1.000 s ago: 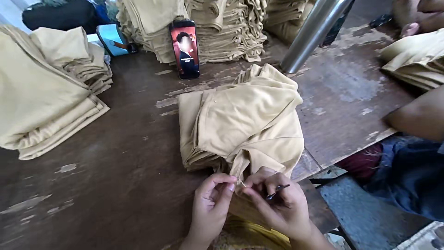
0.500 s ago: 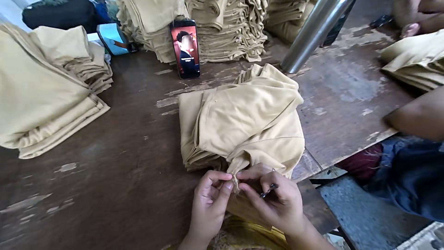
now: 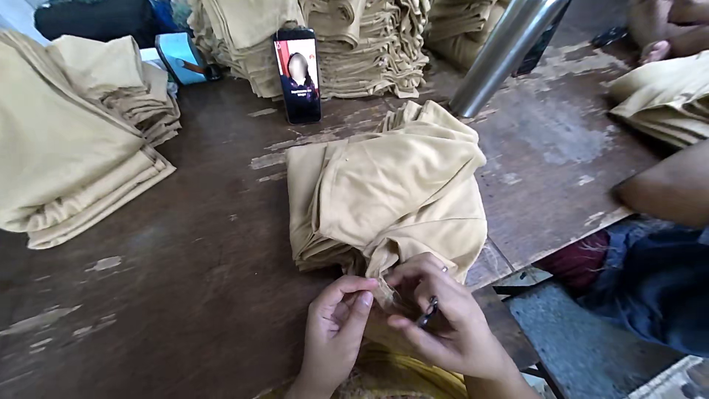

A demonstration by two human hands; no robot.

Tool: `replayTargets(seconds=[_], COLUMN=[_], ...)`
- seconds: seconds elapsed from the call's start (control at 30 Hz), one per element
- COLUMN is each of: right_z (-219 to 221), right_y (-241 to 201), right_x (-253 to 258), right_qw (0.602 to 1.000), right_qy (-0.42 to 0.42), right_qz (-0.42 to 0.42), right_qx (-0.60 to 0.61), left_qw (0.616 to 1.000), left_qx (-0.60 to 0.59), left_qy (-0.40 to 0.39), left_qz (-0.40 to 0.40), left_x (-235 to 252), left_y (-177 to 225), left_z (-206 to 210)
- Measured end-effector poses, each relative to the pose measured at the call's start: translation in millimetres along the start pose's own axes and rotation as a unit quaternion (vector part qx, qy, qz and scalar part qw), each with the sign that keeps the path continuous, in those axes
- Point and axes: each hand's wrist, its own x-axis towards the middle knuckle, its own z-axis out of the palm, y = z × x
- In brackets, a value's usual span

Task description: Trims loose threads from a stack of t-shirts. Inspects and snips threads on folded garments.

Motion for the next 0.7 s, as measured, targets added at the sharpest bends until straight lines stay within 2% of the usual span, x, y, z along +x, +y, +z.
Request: replayTargets(seconds=[0.13,0.2,0.57,0.7], right_z=[13.2,13.1,7.9,8.4], right_y=[-0.6,-3.5,-10.0,-11.9], right_x=[-1.3,-1.8,-4.8,-4.6], right_qw=[0.994,0.992,0.994,0.993], right_qy=[0.078,0.092,0.062,0.072], right_qz=[-0.023,-0.034,-0.008,-0.033], right_qx=[-0.072,-0.077,-0.091,-0.087], left_qw=[1.000,1.000,0.999,0.992], left_qx=[-0.004,-0.002,0.024,0.107], left_qy=[0.001,0.003,0.004,0.016], left_qz=[-0.005,0.009,0.035,0.071], left_x=[-3.2,-4.3,-9.0,-12.4], left_y=[2.8,2.3,-2.9,-9.2], left_z=[3.0,4.2,10.8,13.5])
